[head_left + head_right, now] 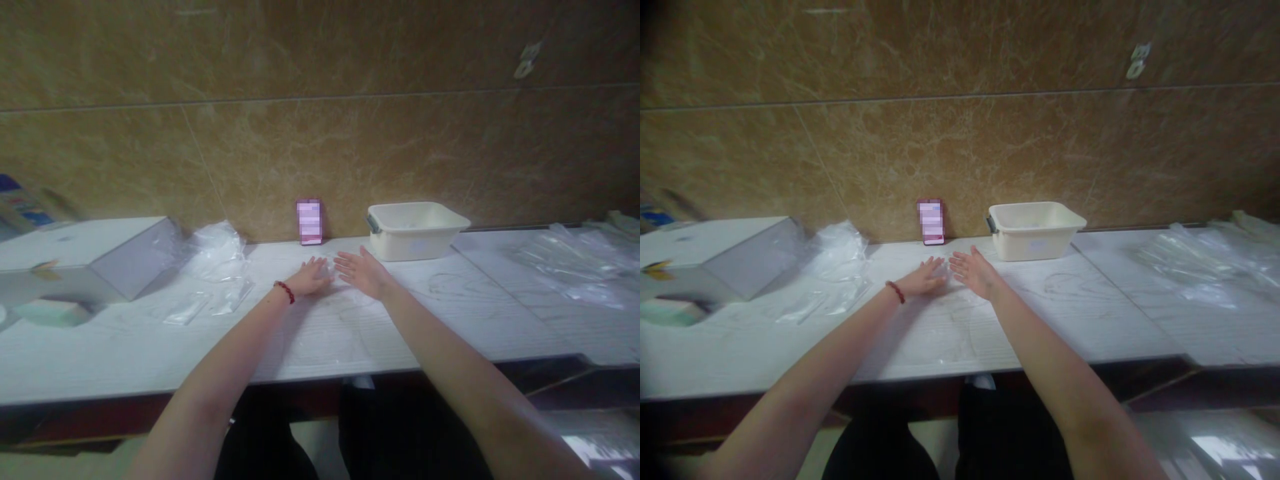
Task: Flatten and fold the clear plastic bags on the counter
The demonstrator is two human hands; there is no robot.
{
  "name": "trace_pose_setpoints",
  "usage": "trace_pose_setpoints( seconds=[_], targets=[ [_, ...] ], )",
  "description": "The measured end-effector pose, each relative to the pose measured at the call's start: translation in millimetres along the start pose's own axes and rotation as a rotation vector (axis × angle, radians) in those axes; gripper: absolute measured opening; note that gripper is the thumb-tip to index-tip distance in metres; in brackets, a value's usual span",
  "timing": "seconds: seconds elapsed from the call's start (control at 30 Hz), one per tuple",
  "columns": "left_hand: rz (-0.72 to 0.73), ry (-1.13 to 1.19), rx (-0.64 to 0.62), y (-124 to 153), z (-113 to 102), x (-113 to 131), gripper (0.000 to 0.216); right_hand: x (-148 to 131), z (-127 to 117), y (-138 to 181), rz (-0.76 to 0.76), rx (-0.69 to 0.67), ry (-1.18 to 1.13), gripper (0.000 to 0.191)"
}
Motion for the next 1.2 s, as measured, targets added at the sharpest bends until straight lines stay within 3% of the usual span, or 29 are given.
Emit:
trace_pose_setpoints(
  seconds=[0.1,0.3,0.4,0.53,0.67,0.83,1.03,1.2],
  targets=[
    [-0.054,0.410,0.112,9.1,-17.7,12.5,0.057,-11.1,8.1,12.9,-0.066,-0.096,-0.087,0.061],
    [0.074,1.039,0.128,39.1,-34.8,60.2,0.071,-26.8,16.5,20.8,-0.137,-0.092,-0.205,0.073],
    [0.064,1.071,0.136,47.4,-33.1,72.1,0.069,-27.7,23.2,22.3,-0.167,-0.015,-0.101,0.066],
    [-0.001,1.001,0.146,51.7,-28.4,73.1,0.072,-45.6,40.4,35.4,-0.367,0.092,0.298,0.061],
    [-0.015,1.043,0.096,52.5,-21.9,65.1,0.075,-61.5,77.2,49.3,-0.513,-0.017,0.649,0.064],
    [-0.129,1.081,0.136,48.8,-11.2,43.6,0.073,-55.7,101.4,45.2,-0.508,-0.083,0.765,0.060],
    [-0.187,1.079,0.195,49.4,10.7,52.1,0.067,-43.7,81.1,26.2,-0.394,0.116,0.588,0.048],
    [-0.030,1.071,-0.006,58.8,21.1,85.3,0.073,-41.2,56.4,22.6,-0.351,0.196,0.641,0.048]
  ],
)
Point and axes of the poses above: each hand's wrist, its own y-axis away from the middle knuckle, its own z-axis out of the palm, x = y × z, the point moved 8 cm from there along -y, towards the middle knuckle, and after that the axes turned 13 degrees about -y, right-handed, at the moved point
